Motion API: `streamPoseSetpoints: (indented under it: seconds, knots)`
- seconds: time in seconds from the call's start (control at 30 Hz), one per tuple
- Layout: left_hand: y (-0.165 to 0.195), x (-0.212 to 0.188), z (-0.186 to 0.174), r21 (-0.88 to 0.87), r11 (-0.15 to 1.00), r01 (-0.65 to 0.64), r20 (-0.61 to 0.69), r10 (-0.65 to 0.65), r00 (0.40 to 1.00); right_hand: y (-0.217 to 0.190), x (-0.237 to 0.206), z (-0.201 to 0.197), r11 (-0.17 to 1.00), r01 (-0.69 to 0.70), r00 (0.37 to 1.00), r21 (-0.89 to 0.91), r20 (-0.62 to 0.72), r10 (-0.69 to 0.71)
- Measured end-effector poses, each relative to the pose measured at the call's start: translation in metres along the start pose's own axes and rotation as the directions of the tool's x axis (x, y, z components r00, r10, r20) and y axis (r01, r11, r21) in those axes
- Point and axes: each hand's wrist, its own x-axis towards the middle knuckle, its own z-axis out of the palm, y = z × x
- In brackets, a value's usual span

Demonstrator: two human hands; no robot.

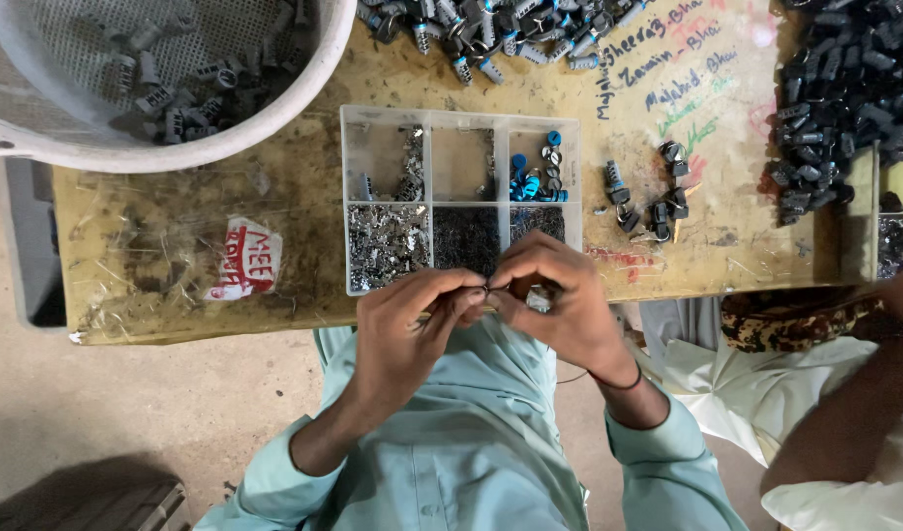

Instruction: The person assembles small keychain components by hand, picking metal rings, springs, and blue plastic caps from a compartmentalized tray and a mesh basket. They thread the parts together and place the finished keychains on the table. A second person works nearby on similar items.

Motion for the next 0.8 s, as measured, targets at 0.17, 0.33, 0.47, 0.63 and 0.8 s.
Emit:
streamPoseSetpoints:
  seconds: [0.17,0.33,0.47,0.63,0.8]
  knots:
    - [-0.008,0.007,-0.01,-0.222,0.897,0.382,0.26,-0.324,0.91,-0.004,0.001,-0.004,0.872,-0.352,0.933,0.341,0.048,0.357]
    - [-0.027,0.01,-0.009,-0.415,0.813,0.409,0.329,-0.285,0.9,0.006,0.01,-0.034,0.881,-0.473,0.875,-0.02,0.105,0.473]
    - [-0.043,0.011,-0.002,-0.393,0.852,0.345,0.26,-0.257,0.931,0.014,0.018,-0.033,0.712,-0.134,0.977,-0.69,0.028,0.211]
    - [-0.056,0.012,0.0,-0.388,0.863,0.324,0.248,-0.24,0.938,0.015,0.019,-0.032,0.696,-0.244,0.958,-0.675,-0.056,0.281]
    - [-0.058,0.011,-0.001,-0.361,0.872,0.332,0.276,-0.241,0.931,0.02,0.012,-0.032,0.756,-0.201,0.979,-0.623,-0.1,0.178]
